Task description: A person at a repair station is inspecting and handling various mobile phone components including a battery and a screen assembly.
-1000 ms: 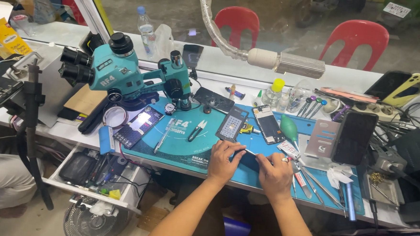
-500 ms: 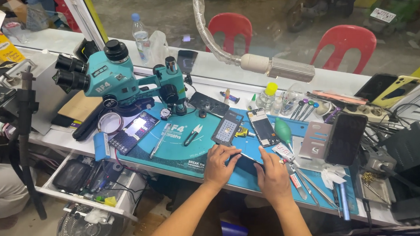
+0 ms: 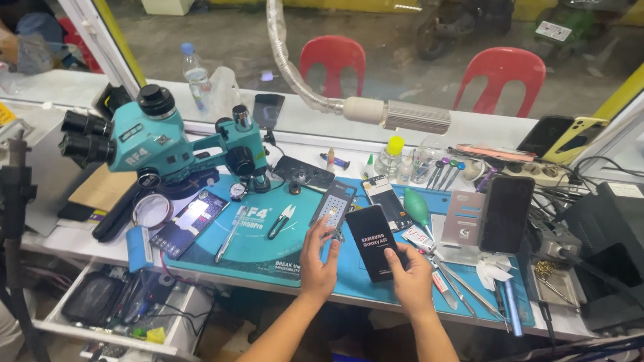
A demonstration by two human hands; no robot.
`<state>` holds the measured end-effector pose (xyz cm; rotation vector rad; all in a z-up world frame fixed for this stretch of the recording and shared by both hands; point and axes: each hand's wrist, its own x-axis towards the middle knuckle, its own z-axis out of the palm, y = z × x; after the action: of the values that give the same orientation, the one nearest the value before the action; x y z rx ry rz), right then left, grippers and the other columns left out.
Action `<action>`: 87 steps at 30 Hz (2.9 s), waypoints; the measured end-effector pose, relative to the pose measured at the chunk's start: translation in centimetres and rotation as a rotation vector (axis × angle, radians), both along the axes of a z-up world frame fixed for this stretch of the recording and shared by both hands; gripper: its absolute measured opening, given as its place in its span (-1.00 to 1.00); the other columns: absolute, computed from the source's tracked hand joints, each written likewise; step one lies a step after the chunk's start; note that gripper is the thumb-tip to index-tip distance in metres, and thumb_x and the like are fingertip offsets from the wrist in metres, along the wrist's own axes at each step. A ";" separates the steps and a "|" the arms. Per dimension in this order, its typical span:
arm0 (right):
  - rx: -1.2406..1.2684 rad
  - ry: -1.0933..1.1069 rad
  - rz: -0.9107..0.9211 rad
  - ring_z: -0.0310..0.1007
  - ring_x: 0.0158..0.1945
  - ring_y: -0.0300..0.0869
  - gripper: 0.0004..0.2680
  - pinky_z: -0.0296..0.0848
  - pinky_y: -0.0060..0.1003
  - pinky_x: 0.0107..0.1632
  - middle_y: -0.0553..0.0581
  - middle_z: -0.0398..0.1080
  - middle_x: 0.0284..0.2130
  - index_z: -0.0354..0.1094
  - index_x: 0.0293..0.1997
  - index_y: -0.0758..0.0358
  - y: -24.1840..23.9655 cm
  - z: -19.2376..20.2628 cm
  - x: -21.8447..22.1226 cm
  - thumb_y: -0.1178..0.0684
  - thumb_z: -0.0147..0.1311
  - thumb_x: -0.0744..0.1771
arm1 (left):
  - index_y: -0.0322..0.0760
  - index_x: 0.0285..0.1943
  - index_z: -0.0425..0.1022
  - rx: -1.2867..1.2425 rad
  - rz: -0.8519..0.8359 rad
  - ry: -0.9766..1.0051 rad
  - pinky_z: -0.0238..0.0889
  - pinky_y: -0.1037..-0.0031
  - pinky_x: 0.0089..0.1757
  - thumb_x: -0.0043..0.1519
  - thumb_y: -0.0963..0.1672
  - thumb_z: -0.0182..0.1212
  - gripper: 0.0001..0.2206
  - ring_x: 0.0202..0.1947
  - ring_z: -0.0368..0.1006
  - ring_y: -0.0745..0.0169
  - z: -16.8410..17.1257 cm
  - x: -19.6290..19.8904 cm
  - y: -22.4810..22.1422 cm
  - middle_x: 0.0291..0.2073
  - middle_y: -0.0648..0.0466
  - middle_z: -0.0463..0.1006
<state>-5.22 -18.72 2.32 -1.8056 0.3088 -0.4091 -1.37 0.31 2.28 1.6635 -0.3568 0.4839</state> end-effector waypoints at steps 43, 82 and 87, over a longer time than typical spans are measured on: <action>0.857 -0.093 0.261 0.55 0.07 -0.04 -0.76 0.49 -0.10 0.16 0.22 0.56 -0.01 0.44 0.20 0.30 1.3 -3.8 2.3 0.09 -0.06 0.43 | -0.25 -0.01 0.57 -0.398 -0.439 0.510 0.46 0.53 -0.04 0.21 -0.18 0.41 -0.79 -0.19 0.55 0.42 -2.9 3.2 -2.1 -0.25 0.10 0.68; -0.845 1.042 0.230 0.08 0.50 -0.03 -0.55 0.00 0.10 0.51 0.00 0.13 0.42 0.18 0.41 -0.29 -6.9 -15.9 -9.3 -0.44 -0.29 0.36 | -0.22 0.17 0.38 -0.773 -0.466 0.731 0.46 0.25 -0.01 0.27 -0.18 0.21 -0.71 0.09 0.50 0.04 -2.9 4.1 -1.0 0.07 -0.11 0.58; -0.827 1.049 0.256 0.09 0.49 0.00 -0.56 0.06 0.12 0.47 0.00 0.13 0.42 0.18 0.41 -0.28 -6.6 -15.2 -9.3 -0.42 -0.29 0.37 | -0.09 0.21 0.29 -0.846 -0.470 0.824 0.46 0.06 -0.10 0.30 -0.08 0.16 -0.69 0.09 0.47 -0.04 -1.5 3.5 -0.8 0.12 -0.13 0.54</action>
<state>-14.53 -25.32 -12.91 -2.7201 0.6748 0.7565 2.10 -0.50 0.80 0.7903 0.0869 -0.3864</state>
